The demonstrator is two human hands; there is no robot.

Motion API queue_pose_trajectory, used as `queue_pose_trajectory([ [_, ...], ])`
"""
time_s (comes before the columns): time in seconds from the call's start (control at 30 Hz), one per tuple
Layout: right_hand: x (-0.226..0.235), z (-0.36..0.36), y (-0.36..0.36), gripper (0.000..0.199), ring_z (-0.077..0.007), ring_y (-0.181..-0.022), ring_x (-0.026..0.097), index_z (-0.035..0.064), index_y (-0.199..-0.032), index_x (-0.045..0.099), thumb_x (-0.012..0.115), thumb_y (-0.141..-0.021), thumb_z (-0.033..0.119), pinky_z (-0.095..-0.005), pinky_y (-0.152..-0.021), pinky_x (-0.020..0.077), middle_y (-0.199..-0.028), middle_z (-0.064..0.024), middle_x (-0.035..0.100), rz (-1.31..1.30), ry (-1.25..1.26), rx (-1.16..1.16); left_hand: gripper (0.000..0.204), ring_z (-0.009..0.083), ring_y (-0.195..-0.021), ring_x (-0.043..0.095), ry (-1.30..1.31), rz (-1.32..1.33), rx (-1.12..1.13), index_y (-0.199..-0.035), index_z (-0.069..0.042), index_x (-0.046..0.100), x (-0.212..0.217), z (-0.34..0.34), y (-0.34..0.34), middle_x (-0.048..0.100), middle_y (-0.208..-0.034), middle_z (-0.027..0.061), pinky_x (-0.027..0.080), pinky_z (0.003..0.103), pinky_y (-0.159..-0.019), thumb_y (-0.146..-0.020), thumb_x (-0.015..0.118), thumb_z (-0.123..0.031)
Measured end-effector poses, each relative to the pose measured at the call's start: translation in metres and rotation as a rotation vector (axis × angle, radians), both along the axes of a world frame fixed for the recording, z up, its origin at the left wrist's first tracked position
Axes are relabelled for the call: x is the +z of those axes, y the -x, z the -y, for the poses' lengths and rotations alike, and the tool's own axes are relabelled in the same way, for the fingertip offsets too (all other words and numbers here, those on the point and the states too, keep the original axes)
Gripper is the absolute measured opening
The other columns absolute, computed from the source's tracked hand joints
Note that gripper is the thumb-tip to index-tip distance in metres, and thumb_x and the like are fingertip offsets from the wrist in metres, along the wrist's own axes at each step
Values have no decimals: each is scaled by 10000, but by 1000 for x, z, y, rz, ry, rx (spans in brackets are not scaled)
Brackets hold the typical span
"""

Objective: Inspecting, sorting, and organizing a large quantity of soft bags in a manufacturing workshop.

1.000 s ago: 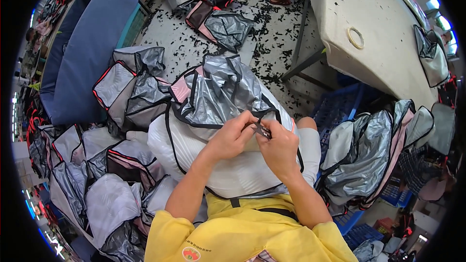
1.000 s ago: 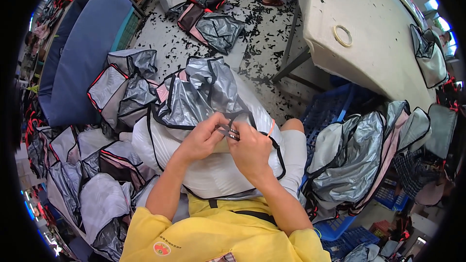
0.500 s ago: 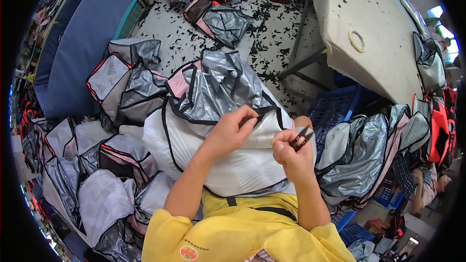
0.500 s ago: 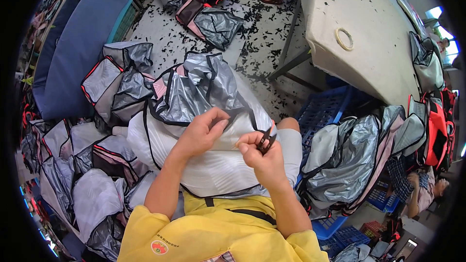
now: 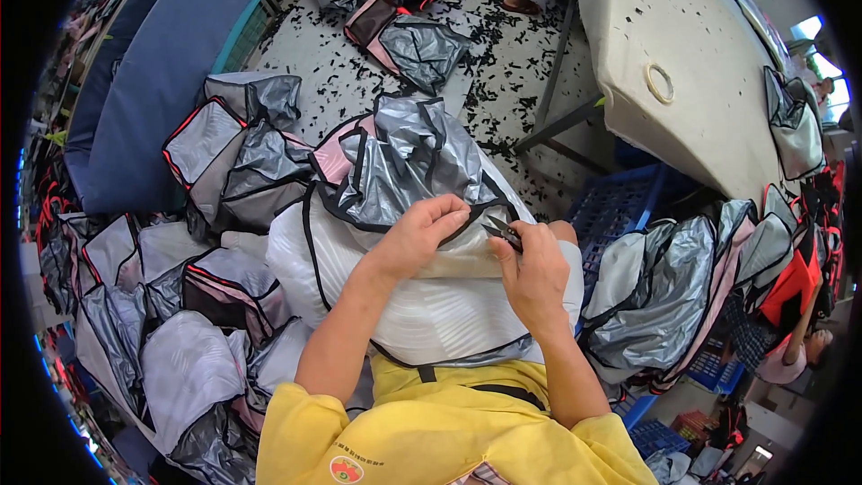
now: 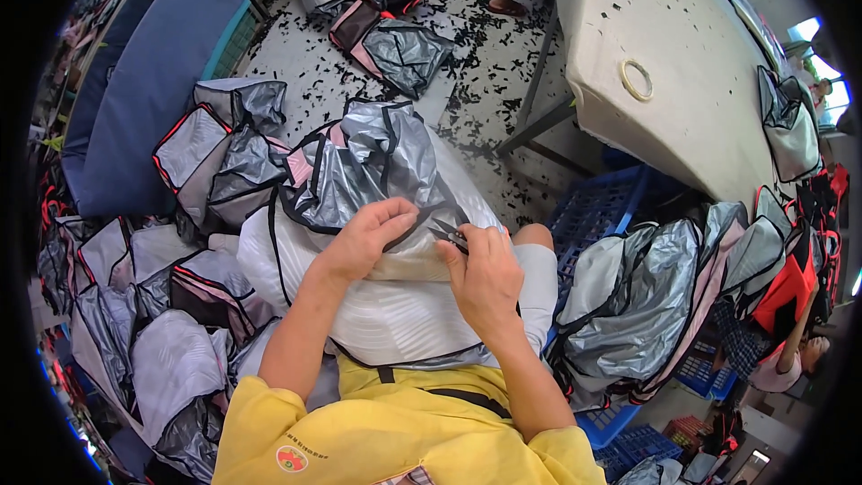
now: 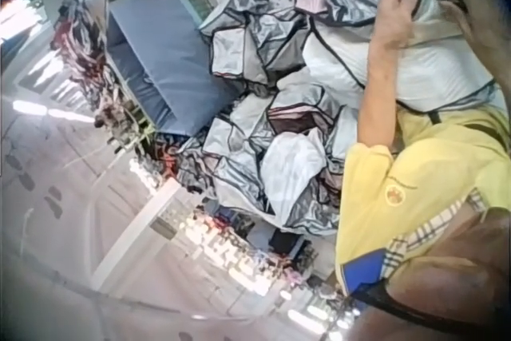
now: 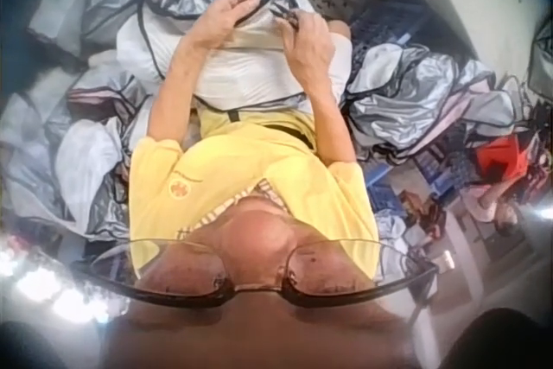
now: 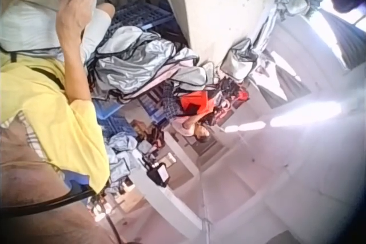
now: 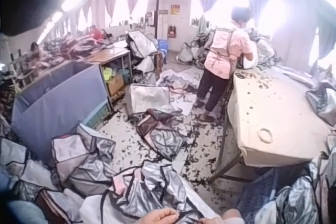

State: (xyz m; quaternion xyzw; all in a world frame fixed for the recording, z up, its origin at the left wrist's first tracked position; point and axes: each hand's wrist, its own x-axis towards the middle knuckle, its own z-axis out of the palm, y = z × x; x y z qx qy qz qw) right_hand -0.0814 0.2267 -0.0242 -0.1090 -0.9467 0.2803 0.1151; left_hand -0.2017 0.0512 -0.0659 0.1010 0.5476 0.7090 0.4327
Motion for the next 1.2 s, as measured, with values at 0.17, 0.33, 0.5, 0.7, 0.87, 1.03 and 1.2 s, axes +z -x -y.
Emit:
queue_pose_trajectory([
  [0.17,0,3,9,317,-326,-826,621,65,-1026,673,773,-899,337,-426,-700,496,-878,-101,630,-37,-61,-1,203,27,-884,528,-10,10,-11,-1107,-35,666,-1,2,4,635,-966,-57,446,205,-780,-1067,592,-220],
  [0.33,0,5,12,305,-317,-811,619,68,-999,677,786,-886,330,-415,-693,493,-860,-95,629,-43,-74,7,208,23,-876,521,-65,62,-8,-1099,-36,665,-6,3,4,630,-961,-62,436,199,-774,-1070,591,-228],
  [0.5,-2,7,16,288,-304,-809,624,75,-989,681,787,-887,323,-408,-687,493,-852,-86,628,-54,-87,-2,200,22,-870,499,-74,62,-5,-1094,-33,663,-4,3,4,613,-952,-68,426,200,-771,-1075,581,-215],
  [0.7,7,16,20,275,-289,-808,642,78,-989,688,785,-891,316,-403,-663,497,-854,-75,639,-43,-52,4,186,21,-858,468,-98,52,12,-1088,-33,656,-7,1,1,587,-945,-76,409,197,-762,-1077,570,-197],
  [0.87,6,14,8,274,-288,-816,655,72,-993,688,779,-900,313,-408,-654,501,-864,-74,653,-1,-14,-79,186,21,-854,464,-71,38,7,-1094,-32,652,-7,2,3,580,-939,-77,405,195,-760,-1075,573,-199],
  [1.03,6,14,8,275,-284,-809,656,71,-993,681,776,-904,313,-395,-667,505,-869,-69,664,-30,-25,-40,183,20,-849,458,-58,22,9,-1082,-35,647,-5,3,3,573,-932,-80,401,195,-752,-1076,570,-201],
  [1.2,3,15,11,277,-280,-804,654,76,-985,675,773,-906,323,-392,-665,502,-860,-65,660,-30,-61,-35,173,22,-844,453,-72,27,8,-1074,-38,645,-4,2,2,564,-923,-81,397,196,-748,-1075,567,-193],
])
